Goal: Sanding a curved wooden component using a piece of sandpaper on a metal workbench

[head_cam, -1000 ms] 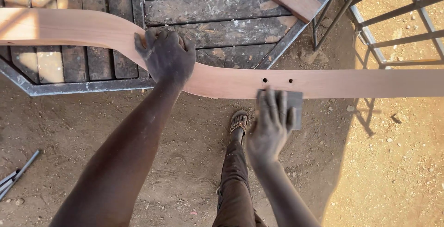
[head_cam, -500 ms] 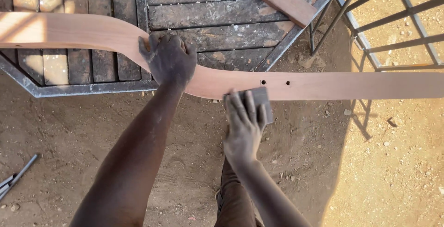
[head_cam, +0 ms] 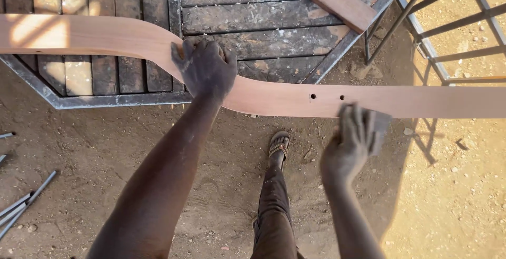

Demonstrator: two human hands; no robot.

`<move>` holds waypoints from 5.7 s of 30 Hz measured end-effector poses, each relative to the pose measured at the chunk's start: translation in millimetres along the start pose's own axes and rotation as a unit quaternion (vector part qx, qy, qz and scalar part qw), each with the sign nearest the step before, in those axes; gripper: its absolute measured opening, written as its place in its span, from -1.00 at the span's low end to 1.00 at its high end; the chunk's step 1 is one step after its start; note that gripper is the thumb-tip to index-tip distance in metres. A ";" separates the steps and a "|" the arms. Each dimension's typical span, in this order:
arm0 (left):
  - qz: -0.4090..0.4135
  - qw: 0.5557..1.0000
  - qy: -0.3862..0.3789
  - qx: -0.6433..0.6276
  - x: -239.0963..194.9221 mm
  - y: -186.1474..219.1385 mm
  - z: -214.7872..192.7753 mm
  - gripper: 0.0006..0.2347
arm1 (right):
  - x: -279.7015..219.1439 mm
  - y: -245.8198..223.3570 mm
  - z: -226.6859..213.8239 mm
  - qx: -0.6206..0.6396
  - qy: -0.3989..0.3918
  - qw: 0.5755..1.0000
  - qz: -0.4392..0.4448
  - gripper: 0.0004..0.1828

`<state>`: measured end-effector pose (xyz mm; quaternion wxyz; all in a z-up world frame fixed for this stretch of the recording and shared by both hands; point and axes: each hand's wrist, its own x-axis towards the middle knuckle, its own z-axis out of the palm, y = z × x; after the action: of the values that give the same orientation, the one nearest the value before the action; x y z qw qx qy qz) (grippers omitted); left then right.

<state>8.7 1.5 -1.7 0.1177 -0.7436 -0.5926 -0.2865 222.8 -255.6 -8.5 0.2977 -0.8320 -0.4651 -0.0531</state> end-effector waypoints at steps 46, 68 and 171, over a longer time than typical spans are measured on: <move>-0.036 0.994 -0.107 0.010 -2.0 -8.4 3.4 -0.78 | 5.7 -79.8 -11.4 0.075 -0.172 0.971 -0.146 -0.43; -0.048 0.987 -0.155 0.016 2.0 -5.7 -5.0 -0.71 | -1.3 -53.8 -10.3 -0.033 -0.151 0.979 -0.136 -0.05; -0.016 0.997 -0.063 -0.032 0.1 -3.4 -9.1 -0.74 | 13.0 -52.6 15.9 -0.043 -0.016 0.998 -0.046 -0.50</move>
<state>2.9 -2.2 5.2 0.0520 -0.7537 -0.6014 -0.2601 184.7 -216.7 6.8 0.2512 -0.8227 -0.5047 -0.0738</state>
